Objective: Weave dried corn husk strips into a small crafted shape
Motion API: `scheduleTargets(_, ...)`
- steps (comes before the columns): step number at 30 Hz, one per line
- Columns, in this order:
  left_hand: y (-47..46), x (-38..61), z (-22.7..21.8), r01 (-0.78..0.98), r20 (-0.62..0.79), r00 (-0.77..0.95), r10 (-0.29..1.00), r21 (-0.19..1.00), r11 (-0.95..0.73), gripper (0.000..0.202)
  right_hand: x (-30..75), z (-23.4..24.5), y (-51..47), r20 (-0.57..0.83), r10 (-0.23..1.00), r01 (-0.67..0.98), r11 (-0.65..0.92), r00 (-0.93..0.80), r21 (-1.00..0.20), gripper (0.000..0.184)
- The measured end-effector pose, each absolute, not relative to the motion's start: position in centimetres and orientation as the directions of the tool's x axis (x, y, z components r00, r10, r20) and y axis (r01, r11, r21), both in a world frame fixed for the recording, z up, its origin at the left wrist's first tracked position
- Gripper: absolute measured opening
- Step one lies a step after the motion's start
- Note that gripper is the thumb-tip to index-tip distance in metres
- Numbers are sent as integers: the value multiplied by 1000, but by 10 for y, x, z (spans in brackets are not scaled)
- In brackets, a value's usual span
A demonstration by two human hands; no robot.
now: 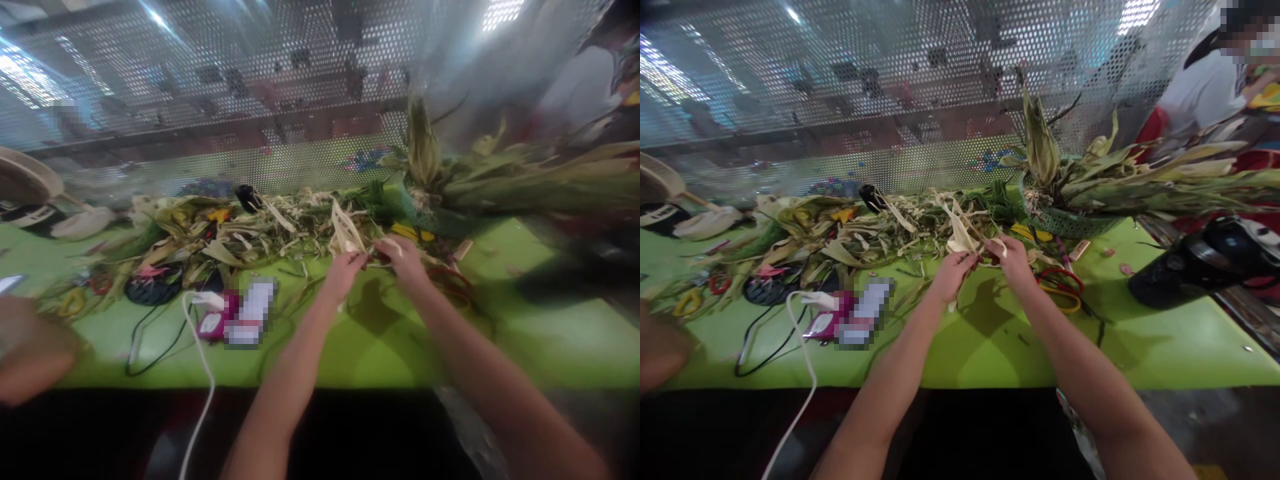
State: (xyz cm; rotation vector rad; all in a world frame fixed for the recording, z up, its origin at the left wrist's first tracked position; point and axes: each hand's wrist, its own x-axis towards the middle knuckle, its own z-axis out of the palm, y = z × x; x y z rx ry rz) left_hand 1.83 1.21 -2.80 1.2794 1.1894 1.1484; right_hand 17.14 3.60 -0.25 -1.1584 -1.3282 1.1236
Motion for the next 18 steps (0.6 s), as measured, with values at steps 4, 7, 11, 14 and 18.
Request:
scheduleTargets(4,12,16,-25,159,35,98,995,986,-50,35,172,2,39,123,986,50,129,-115,-990,33)
scheduleTargets(7,13,14,-25,260,68,138,988,960,-102,32,170,1,39,120,974,37,130,-191,-991,34)
scheduleTargets(11,14,16,-27,326,69,211,975,936,-136,34,167,-5,38,100,974,-29,96,-206,-995,35)
scheduleTargets(14,14,17,-28,351,58,222,973,926,-136,34,166,-7,39,92,960,-19,90,-265,-996,34)
scheduleTargets(18,15,15,-27,327,33,114,993,943,-68,33,172,-7,47,159,985,8,159,-69,-987,33)
